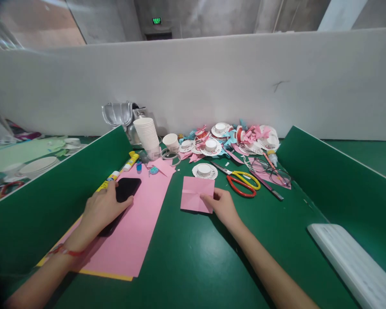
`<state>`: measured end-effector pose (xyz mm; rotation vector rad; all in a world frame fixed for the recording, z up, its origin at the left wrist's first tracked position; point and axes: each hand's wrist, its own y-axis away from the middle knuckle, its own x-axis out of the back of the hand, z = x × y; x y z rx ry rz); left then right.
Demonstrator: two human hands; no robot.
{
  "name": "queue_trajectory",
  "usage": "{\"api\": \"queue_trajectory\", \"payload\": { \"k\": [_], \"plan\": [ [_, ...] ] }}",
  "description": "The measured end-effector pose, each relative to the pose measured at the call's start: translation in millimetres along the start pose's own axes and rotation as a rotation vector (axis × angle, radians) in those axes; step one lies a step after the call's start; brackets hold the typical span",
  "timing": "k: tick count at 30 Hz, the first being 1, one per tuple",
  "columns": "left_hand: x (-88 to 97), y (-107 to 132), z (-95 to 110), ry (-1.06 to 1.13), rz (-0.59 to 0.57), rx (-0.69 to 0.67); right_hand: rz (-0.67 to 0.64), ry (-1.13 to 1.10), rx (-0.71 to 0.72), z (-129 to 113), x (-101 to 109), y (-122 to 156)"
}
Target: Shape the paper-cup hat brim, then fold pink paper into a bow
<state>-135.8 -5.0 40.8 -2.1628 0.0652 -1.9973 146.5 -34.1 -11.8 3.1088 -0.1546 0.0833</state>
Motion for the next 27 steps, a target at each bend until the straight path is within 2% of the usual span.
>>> {"api": "queue_trajectory", "payload": {
  "k": [2, 3, 4, 6, 8, 9, 12, 15, 18, 20, 22, 27],
  "plan": [
    [1.0, 4.5, 11.6, 0.049, 0.069, -0.052, 0.013, -0.005, 0.008, -1.4, -1.5, -0.1],
    [0.2, 7.5, 21.2, 0.145, 0.101, -0.112, 0.026, -0.007, 0.015, -1.9, -2.7, -0.4],
    [-1.6, 10.6, 33.4, 0.310, 0.073, -0.200, 0.045, -0.011, 0.023, -2.0, -4.2, -1.0],
    [-8.3, 15.9, 64.2, 0.766, -0.091, -0.275, 0.093, -0.020, 0.042, -1.1, -7.9, -3.1],
    [-16.7, 18.0, 98.3, 1.177, -0.283, -0.263, 0.144, -0.030, 0.058, 0.7, -11.5, -5.9],
    [-20.5, 17.6, 114.2, 1.345, -0.343, -0.242, 0.163, -0.033, 0.064, 1.6, -12.9, -7.3],
    [-28.4, 11.8, 146.9, 1.622, -0.404, -0.188, 0.169, -0.032, 0.067, 3.0, -13.8, -10.0],
    [-31.4, 4.7, 151.6, 1.658, -0.447, -0.199, 0.139, -0.031, 0.055, 0.7, -10.7, -9.8],
    [-31.8, 1.4, 140.1, 1.553, -0.538, -0.349, 0.105, 0.006, 0.035, -3.1, -6.5, -7.9],
    [-31.0, 1.1, 133.0, 1.484, -0.560, -0.422, 0.075, 0.059, 0.014, -4.1, -4.4, -6.5],
    [-29.9, 1.0, 129.7, 1.478, -0.520, -0.421, 0.058, 0.085, 0.006, -3.3, -2.9, -5.4],
    [-29.8, 0.2, 132.1, 1.595, -0.417, -0.315, 0.071, 0.060, 0.006, -0.4, -3.1, -2.9]
  ]
}}
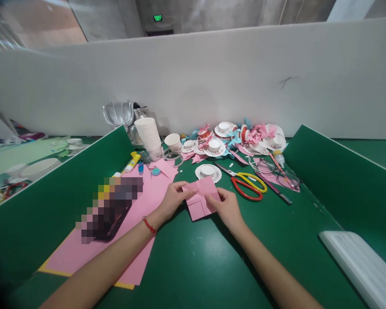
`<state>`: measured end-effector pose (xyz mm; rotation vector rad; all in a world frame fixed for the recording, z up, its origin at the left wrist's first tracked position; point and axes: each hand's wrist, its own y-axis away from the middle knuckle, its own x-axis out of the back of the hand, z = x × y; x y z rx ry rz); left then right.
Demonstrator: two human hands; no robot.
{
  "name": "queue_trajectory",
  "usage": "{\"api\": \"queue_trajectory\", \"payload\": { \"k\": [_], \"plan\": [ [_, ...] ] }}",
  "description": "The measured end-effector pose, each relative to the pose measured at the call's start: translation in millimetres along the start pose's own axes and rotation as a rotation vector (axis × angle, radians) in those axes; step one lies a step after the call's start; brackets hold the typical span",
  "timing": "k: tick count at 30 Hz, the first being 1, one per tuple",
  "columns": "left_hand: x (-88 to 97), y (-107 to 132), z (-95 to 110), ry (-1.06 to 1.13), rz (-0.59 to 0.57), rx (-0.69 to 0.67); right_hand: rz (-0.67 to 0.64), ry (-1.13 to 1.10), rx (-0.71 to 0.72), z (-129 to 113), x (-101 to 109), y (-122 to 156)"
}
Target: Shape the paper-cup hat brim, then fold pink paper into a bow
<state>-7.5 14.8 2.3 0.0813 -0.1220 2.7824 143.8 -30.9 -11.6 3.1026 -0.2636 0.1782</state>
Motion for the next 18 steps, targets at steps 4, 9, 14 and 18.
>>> {"api": "queue_trajectory", "payload": {
  "k": [4, 9, 14, 18],
  "plan": [
    [-3.3, 1.7, -2.4, 0.031, -0.046, 0.001, 0.018, 0.009, -0.002, -0.3, -3.3, 2.3],
    [-6.1, 4.5, -4.7, 0.221, -0.081, 0.094, 0.049, 0.026, 0.005, 1.3, -4.7, 3.6],
    [-10.3, 7.7, -2.2, 0.192, -0.092, 0.076, 0.046, 0.050, 0.037, -0.8, -5.7, 5.8],
    [-12.2, 8.3, -2.0, -0.108, -0.072, -0.046, 0.042, 0.103, 0.069, -3.8, -5.8, 6.9]
  ]
}}
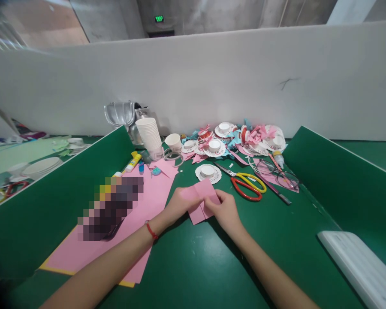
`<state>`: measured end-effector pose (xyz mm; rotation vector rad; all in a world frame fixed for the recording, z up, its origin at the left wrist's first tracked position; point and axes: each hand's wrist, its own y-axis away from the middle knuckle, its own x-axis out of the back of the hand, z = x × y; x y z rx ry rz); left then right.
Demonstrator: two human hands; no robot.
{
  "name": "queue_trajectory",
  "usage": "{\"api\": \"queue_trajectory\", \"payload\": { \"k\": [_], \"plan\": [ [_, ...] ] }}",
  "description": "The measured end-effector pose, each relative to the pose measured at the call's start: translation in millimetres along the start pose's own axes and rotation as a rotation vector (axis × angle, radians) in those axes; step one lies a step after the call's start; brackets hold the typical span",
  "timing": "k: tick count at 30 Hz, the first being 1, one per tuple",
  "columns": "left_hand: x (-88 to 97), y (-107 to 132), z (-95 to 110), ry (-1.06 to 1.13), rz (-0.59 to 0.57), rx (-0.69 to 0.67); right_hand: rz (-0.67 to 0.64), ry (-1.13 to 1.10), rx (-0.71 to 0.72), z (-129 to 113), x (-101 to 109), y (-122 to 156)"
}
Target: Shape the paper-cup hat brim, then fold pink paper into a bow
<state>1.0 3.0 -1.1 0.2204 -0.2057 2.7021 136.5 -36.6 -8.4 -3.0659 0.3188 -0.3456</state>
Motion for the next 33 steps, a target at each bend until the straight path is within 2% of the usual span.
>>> {"api": "queue_trajectory", "payload": {
  "k": [3, 9, 11, 15, 18, 24, 29, 33],
  "plan": [
    [1.6, -1.9, -1.9, -0.109, -0.003, -0.044, 0.024, 0.036, 0.018, 1.6, 6.6, -3.9],
    [4.2, -3.5, -0.6, -0.131, -0.020, -0.057, 0.103, 0.014, 0.006, 7.3, 26.8, -16.6],
    [4.1, -3.6, 0.9, -0.148, -0.045, -0.060, 0.027, -0.004, 0.014, 6.2, 26.2, -16.2],
    [4.6, -4.2, 2.0, -0.180, -0.127, -0.063, -0.216, 0.017, 0.039, 1.9, 17.9, -9.2],
    [5.1, -2.8, 2.6, -0.175, -0.165, -0.042, -0.221, 0.072, 0.033, -0.8, 15.1, -4.9],
    [1.6, 3.1, 7.8, -0.060, -0.021, 0.100, -0.147, 0.188, 0.022, -3.0, 14.1, -2.7],
    [-1.9, 4.3, 11.2, 0.060, 0.037, 0.052, -0.136, 0.218, 0.014, -1.1, 10.5, -3.0],
    [-2.5, 2.6, 9.6, 0.093, 0.073, 0.064, -0.135, 0.207, 0.006, 1.1, 13.1, -5.1]
  ]
}}
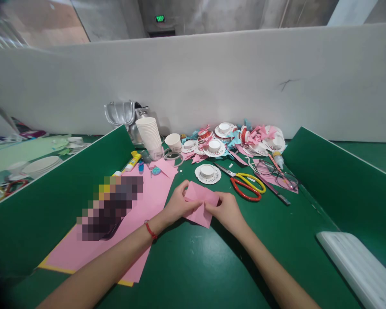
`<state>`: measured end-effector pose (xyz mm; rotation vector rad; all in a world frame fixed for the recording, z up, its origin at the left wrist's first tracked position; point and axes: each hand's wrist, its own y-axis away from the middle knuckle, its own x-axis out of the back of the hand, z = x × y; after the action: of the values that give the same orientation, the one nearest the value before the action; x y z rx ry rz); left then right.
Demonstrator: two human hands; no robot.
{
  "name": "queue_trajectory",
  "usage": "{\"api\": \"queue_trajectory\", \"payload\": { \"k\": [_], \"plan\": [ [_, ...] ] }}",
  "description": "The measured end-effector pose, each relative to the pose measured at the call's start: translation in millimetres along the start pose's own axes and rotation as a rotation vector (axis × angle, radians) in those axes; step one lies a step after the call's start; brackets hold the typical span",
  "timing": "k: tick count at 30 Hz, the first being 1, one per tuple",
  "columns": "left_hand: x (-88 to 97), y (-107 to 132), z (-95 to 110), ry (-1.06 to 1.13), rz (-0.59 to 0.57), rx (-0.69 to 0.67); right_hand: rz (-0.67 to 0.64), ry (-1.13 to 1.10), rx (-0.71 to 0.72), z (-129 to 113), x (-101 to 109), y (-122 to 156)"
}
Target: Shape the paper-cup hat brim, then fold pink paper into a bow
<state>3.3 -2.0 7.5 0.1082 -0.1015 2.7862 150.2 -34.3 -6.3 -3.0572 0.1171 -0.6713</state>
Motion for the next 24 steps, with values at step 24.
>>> {"api": "queue_trajectory", "payload": {
  "k": [24],
  "plan": [
    [95.2, 70.3, 28.2, -0.646, 0.167, 0.001, 0.085, -0.144, -0.025, 11.7, 10.7, -8.1]
  ]
}}
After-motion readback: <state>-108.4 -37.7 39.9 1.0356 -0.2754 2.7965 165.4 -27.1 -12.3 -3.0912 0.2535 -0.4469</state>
